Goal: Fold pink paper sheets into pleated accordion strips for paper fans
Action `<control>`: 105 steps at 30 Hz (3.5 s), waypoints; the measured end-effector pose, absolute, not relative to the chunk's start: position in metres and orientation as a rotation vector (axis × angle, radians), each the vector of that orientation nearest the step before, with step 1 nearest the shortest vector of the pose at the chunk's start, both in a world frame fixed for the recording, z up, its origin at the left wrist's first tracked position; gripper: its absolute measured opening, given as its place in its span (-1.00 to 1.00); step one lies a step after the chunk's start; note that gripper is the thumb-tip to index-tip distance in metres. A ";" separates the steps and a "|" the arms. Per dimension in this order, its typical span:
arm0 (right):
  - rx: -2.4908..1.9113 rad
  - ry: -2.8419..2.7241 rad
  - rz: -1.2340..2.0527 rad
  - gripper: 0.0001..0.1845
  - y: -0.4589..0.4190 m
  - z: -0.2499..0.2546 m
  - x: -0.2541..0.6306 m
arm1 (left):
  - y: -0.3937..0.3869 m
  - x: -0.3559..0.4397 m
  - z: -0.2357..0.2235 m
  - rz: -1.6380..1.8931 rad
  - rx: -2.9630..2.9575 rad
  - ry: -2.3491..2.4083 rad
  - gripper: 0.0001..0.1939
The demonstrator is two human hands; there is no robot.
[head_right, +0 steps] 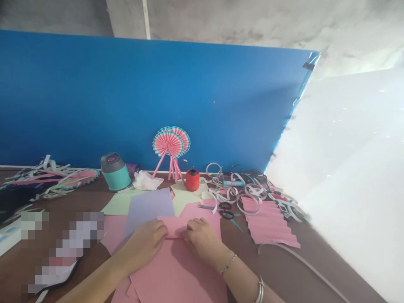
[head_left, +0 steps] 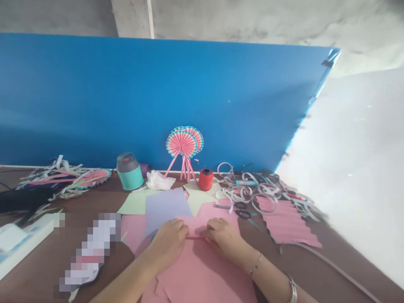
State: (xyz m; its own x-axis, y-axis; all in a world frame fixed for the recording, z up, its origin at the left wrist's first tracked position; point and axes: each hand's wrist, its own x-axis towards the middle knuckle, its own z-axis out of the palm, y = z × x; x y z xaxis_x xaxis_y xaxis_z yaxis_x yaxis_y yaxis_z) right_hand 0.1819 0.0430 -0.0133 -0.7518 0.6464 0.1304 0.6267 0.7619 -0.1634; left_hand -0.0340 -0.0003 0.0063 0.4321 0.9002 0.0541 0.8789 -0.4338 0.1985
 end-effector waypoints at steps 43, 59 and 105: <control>-1.262 -2.075 0.900 -0.94 0.067 -0.034 0.187 | 0.015 -0.051 0.004 0.497 2.054 1.613 -0.74; -1.191 -2.377 0.470 -0.78 0.057 -0.027 0.186 | 0.011 -0.046 0.006 0.352 2.328 1.671 -0.73; -0.703 -2.299 0.561 -0.83 0.038 -0.009 0.170 | 0.010 -0.025 0.004 1.261 1.058 1.015 -0.50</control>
